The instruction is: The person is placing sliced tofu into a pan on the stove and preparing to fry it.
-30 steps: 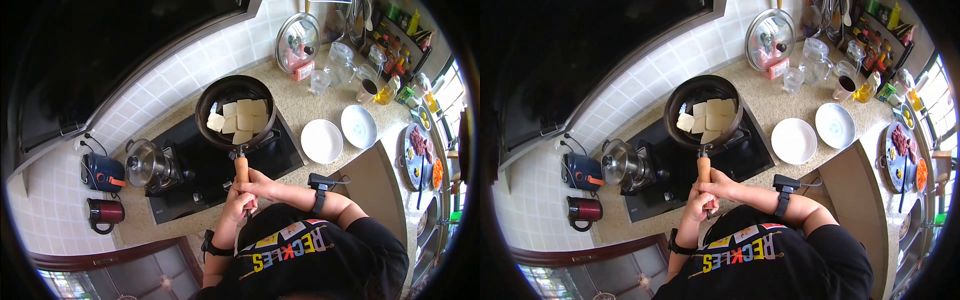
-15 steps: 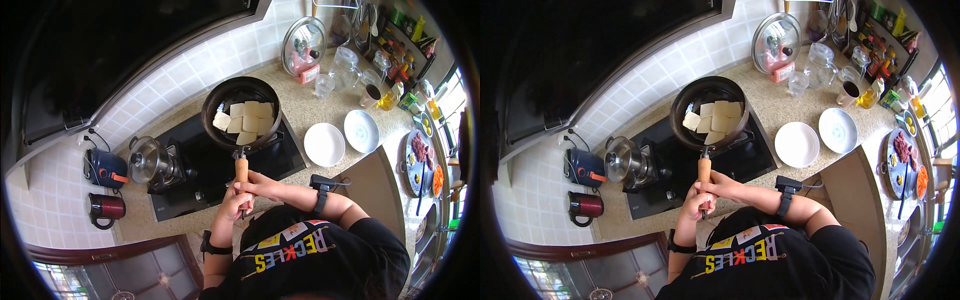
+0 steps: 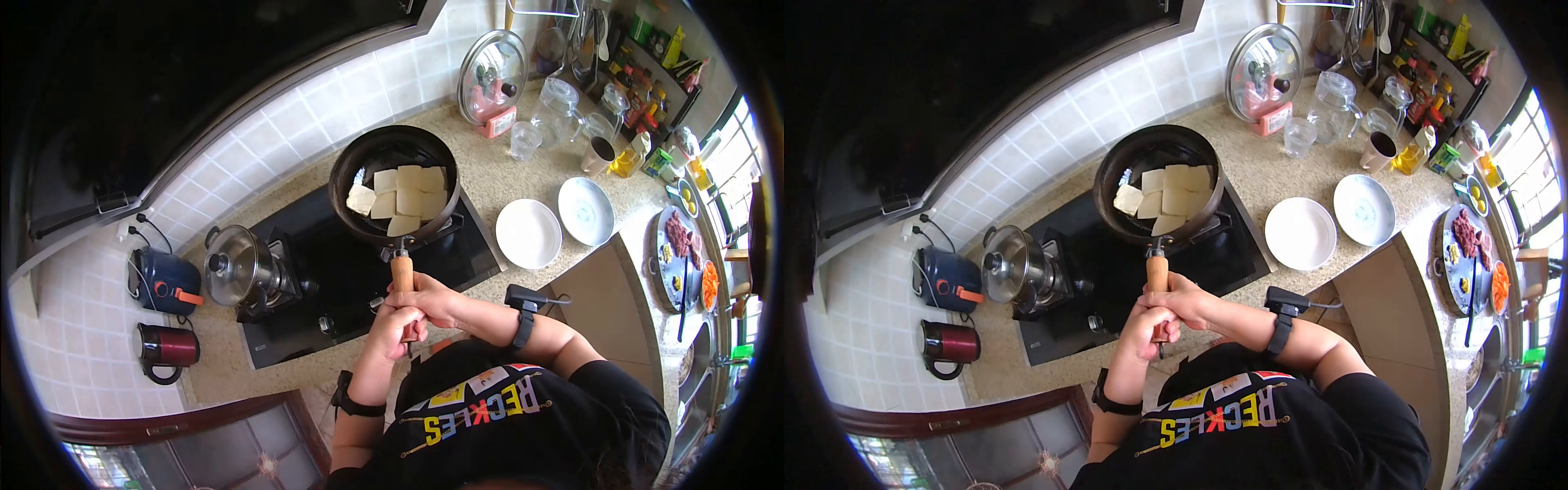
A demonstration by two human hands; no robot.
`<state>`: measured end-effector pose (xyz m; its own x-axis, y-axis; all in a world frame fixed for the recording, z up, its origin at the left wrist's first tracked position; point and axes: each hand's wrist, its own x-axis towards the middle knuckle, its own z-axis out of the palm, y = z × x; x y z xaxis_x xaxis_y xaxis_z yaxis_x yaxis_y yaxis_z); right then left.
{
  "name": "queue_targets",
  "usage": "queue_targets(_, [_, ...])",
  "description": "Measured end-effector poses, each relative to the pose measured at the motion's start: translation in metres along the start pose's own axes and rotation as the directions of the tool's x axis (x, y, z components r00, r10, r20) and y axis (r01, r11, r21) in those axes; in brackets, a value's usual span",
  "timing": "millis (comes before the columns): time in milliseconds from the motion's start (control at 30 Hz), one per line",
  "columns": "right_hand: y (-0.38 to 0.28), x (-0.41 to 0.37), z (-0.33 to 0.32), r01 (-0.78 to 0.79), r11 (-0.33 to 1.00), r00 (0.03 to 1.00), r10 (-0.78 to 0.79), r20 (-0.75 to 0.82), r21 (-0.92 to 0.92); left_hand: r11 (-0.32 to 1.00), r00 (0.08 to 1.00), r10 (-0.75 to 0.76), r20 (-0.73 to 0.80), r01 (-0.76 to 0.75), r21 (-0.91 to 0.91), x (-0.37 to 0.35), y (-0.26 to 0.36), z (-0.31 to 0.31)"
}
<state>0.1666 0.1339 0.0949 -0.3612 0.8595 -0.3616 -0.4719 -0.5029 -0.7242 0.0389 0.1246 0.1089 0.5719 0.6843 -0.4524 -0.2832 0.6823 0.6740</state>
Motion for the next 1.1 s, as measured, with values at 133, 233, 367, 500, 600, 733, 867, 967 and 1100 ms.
queue_targets(133, [-0.002,-0.015,0.006,0.011,0.996,1.0,-0.009,0.024,-0.091,0.997,0.995,0.075,0.065,-0.074,-0.012,-0.011,-0.005,0.008])
queue_targets(233, [-0.014,-0.035,0.034,0.025,0.979,1.0,-0.025,0.004,-0.205,0.994,0.993,0.109,0.047,-0.11,0.019,-0.035,-0.003,0.013])
queue_targets(367, [-0.022,-0.012,0.022,0.031,0.962,0.996,-0.008,0.084,-0.27,0.976,0.977,0.215,-0.014,-0.214,0.03,-0.024,0.006,0.02])
queue_targets(500, [-0.038,0.003,0.007,0.042,0.99,0.998,-0.036,0.046,-0.133,0.967,0.967,0.253,0.006,-0.253,0.034,0.007,0.015,0.024])
queue_targets(600, [-0.036,-0.015,-0.001,0.056,0.982,0.998,-0.055,0.01,-0.181,0.981,0.979,0.192,0.069,-0.192,-0.006,0.005,0.003,0.031])
queue_targets(733, [-0.029,-0.055,0.01,-0.022,0.977,1.0,0.018,-0.023,-0.214,0.991,0.984,0.136,0.119,-0.136,-0.007,-0.026,-0.01,0.042])
queue_targets(867, [-0.026,-0.052,0.015,0.0,0.982,0.999,0.008,0.041,-0.188,0.991,0.989,0.137,0.049,-0.137,-0.003,-0.036,-0.006,0.048])
queue_targets(967, [-0.021,-0.019,-0.005,-0.026,0.987,0.998,0.034,0.049,-0.157,0.974,0.974,0.225,0.029,-0.225,0.0,-0.014,0.0,0.043])
queue_targets(1100, [-0.043,-0.014,-0.01,0.013,0.987,0.997,-0.001,0.076,-0.161,0.977,0.974,0.214,0.075,-0.212,-0.027,0.014,0.001,0.033])
